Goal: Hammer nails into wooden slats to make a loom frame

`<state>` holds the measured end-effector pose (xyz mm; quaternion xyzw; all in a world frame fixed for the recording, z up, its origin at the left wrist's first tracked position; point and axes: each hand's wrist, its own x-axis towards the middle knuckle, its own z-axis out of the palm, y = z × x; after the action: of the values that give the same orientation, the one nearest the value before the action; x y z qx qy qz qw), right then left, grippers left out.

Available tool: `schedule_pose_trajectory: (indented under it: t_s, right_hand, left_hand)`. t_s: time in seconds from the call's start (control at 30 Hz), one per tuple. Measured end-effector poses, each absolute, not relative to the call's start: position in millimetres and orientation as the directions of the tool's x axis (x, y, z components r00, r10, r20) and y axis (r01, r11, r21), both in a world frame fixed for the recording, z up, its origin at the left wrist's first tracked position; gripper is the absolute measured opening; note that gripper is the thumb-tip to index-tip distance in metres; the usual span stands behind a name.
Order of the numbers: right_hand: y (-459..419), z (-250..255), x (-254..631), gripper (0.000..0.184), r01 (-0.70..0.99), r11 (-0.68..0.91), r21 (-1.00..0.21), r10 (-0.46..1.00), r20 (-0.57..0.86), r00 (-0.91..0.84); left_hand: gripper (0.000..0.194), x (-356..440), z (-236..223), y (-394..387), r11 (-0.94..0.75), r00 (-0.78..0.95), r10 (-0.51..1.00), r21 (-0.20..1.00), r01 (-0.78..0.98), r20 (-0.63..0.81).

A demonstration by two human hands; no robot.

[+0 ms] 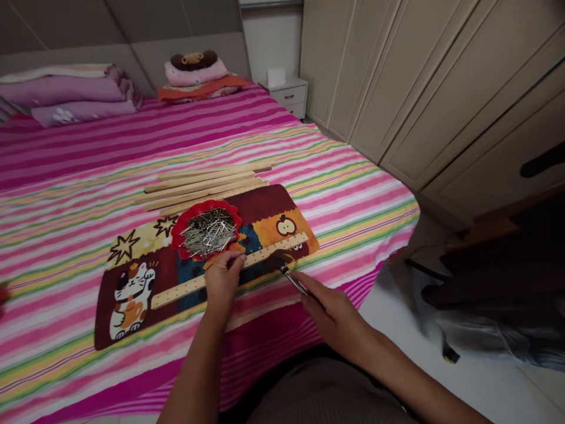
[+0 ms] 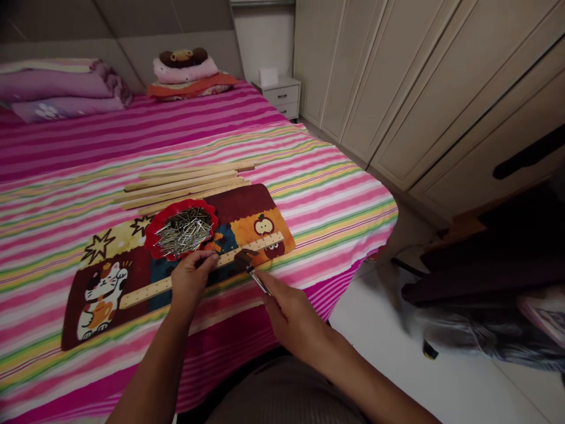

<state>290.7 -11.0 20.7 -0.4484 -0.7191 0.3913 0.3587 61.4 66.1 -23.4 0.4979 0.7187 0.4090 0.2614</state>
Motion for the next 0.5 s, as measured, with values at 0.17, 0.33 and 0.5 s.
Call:
schedule_pose_trajectory:
  t_s: [0.17, 0.33, 0.5]
  right_hand:
    - [12.1, 34.3, 268.1, 0.048, 0.391, 0.357, -0.848, 0.904, 0.209, -0.372]
    - [33.4, 37.1, 246.9, 0.046, 0.394, 0.479, -0.784, 0.851, 0.306, -0.425]
    - [39.1, 29.9, 240.6, 0.049, 0.466, 0.467, -0.751, 0.84, 0.212, -0.499]
  left_hand:
    - [0.013, 61.1, -26.7, 66.2, 0.121, -0.325, 0.941, 0.8, 0.588, 0.096]
    - [0.014, 62.2, -25.8, 65.5, 0.092, -0.305, 0.944, 0.792, 0.603, 0.122]
    - [0.011, 63.9, -25.1, 66.1, 0.068, -0.301, 0.939, 0.771, 0.633, 0.164]
